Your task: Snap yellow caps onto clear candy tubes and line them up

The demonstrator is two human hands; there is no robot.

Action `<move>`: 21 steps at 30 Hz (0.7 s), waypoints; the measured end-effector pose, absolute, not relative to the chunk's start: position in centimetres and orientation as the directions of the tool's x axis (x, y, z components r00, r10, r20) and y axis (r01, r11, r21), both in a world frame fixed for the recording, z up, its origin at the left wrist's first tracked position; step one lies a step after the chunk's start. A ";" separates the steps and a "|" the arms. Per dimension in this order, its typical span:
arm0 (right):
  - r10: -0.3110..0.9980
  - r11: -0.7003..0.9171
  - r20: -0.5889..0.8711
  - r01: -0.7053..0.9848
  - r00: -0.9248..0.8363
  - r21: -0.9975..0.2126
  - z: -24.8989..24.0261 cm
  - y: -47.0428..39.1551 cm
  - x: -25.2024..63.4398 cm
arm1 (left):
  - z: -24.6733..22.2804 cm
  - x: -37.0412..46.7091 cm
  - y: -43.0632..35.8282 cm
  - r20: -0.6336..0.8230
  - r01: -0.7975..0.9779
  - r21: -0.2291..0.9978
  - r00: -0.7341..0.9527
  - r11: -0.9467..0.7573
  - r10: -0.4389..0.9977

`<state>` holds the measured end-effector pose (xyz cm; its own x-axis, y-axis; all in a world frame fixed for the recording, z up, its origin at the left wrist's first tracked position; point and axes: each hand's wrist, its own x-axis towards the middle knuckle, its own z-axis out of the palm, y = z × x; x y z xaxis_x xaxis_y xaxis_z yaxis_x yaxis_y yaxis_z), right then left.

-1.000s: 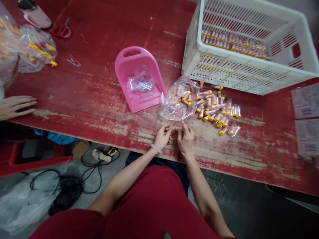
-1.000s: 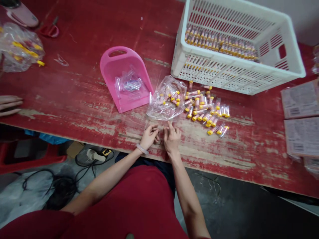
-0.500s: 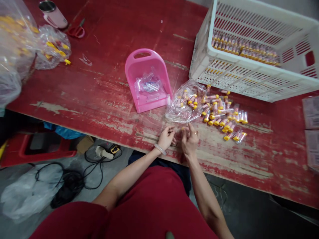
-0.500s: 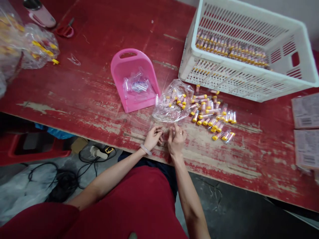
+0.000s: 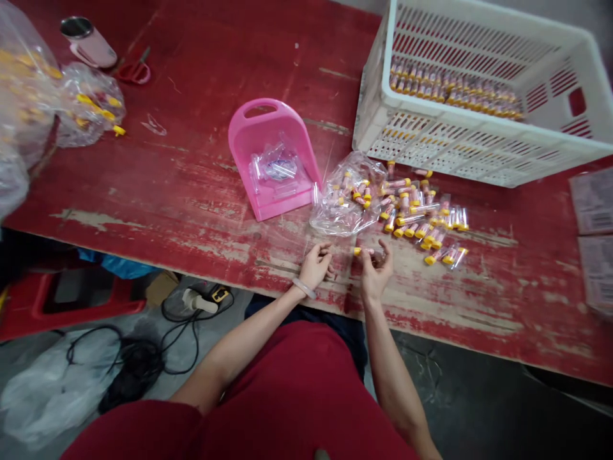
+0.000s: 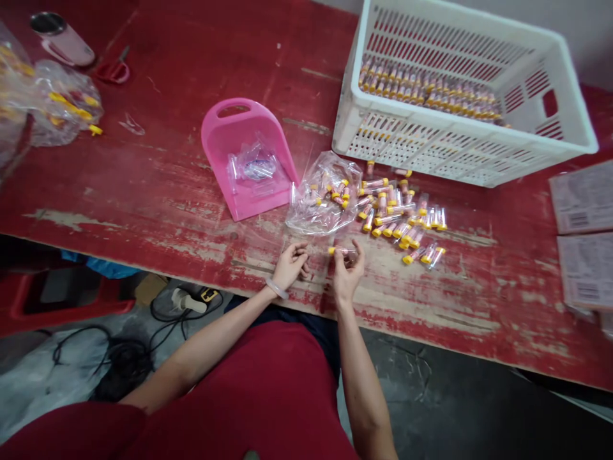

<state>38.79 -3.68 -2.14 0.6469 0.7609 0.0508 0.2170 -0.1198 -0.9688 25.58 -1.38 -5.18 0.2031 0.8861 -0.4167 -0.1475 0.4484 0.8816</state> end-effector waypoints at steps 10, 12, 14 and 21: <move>0.880 -0.149 0.257 0.745 0.400 -0.650 -2.7 -4.2 40.6 | -5.2 25.4 -1.6 -0.404 -0.115 0.894 0.205 0.432 0.891; 0.874 -0.154 0.272 0.760 0.403 -0.631 -2.9 -4.5 40.9 | -5.1 25.4 -1.6 -0.403 -0.103 0.897 0.213 0.431 0.890; 0.873 -0.151 0.285 0.775 0.396 -0.614 -3.0 -4.8 41.1 | -5.0 25.4 -1.6 -0.396 -0.088 0.902 0.218 0.422 0.892; 0.906 -0.117 0.259 0.786 0.335 -0.607 -3.2 -5.1 40.5 | -4.6 25.4 -1.6 -0.383 -0.107 0.905 0.213 0.411 0.899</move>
